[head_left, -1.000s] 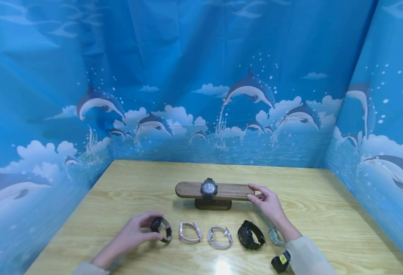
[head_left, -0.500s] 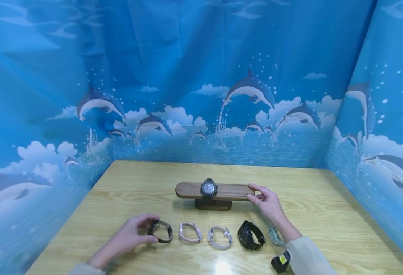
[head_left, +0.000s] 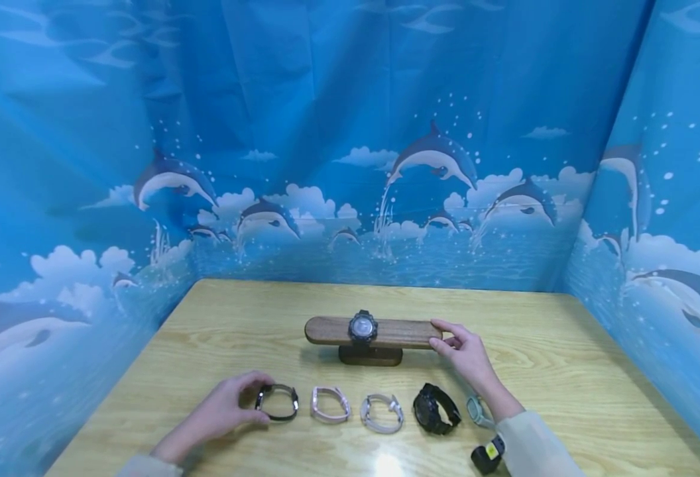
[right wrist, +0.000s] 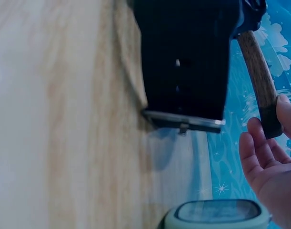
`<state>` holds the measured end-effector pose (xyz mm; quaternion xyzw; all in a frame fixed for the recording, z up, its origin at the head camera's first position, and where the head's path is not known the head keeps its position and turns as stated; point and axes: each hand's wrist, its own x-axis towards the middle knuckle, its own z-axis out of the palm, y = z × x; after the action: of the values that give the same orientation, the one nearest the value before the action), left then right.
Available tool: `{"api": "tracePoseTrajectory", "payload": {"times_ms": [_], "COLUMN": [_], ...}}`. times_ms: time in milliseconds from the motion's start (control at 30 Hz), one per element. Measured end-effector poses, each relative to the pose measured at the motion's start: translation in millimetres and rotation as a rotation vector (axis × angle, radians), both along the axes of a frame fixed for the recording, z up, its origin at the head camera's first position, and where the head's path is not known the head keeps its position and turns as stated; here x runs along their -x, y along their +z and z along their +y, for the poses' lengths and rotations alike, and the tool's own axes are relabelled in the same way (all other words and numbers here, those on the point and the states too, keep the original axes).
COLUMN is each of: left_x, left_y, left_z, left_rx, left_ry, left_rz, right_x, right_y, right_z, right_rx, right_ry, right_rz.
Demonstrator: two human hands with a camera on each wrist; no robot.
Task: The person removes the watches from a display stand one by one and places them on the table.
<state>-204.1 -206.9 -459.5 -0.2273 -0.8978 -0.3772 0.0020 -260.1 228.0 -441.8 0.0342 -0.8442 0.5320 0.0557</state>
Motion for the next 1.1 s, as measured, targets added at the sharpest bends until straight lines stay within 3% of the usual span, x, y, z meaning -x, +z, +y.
{"api": "tracePoseTrajectory", "payload": {"times_ms": [367,700,1100], "left_x": [-1.9,-0.8,9.9], "left_y": [-2.6,-2.3,15.5], "left_z": [-2.1,-1.6,4.8], "left_rx": [0.011,-0.034,-0.03], "left_ry": [0.029,0.054,0.101], "left_rz": [-0.026,-0.075,-0.027], "right_x": [-0.3,-1.0,-0.6], "right_y": [0.6,0.9,0.2], "right_z": [-2,-1,-1], "right_rx": [0.006,0.005,0.014], "right_ry": [-0.017,-0.017,-0.009], "right_rz": [0.007,0.003,0.002]}}
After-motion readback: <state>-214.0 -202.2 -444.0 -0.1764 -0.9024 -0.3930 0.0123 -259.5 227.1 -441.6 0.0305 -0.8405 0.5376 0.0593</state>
